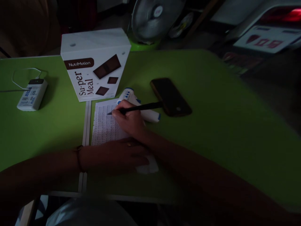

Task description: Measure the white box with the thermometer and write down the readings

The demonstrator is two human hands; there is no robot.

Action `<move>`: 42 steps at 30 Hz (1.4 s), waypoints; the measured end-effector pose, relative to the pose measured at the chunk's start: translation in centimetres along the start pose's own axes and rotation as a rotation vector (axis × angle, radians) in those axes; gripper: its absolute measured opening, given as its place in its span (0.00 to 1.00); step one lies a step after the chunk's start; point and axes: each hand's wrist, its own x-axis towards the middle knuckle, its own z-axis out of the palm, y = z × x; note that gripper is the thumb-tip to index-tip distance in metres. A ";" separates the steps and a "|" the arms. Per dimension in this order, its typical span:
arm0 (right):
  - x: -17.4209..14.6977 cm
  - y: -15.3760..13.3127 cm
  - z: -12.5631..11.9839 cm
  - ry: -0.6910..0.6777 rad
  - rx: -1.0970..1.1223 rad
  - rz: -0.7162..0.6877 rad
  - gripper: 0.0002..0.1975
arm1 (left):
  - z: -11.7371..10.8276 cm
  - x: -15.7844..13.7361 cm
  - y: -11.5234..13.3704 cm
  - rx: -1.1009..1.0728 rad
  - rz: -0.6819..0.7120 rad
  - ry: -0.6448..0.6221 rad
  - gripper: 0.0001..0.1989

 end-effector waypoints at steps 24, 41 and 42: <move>-0.1 0.1 0.0 -0.046 -0.027 -0.030 0.05 | 0.3 -0.3 -0.1 0.000 0.012 0.075 0.14; 0.1 -0.2 0.0 -0.049 -0.061 -0.049 0.06 | -0.3 -0.3 0.1 0.017 -0.008 0.021 0.15; 0.0 -0.2 0.0 -0.054 -0.066 -0.048 0.06 | -0.3 -0.2 0.1 0.016 -0.010 0.012 0.15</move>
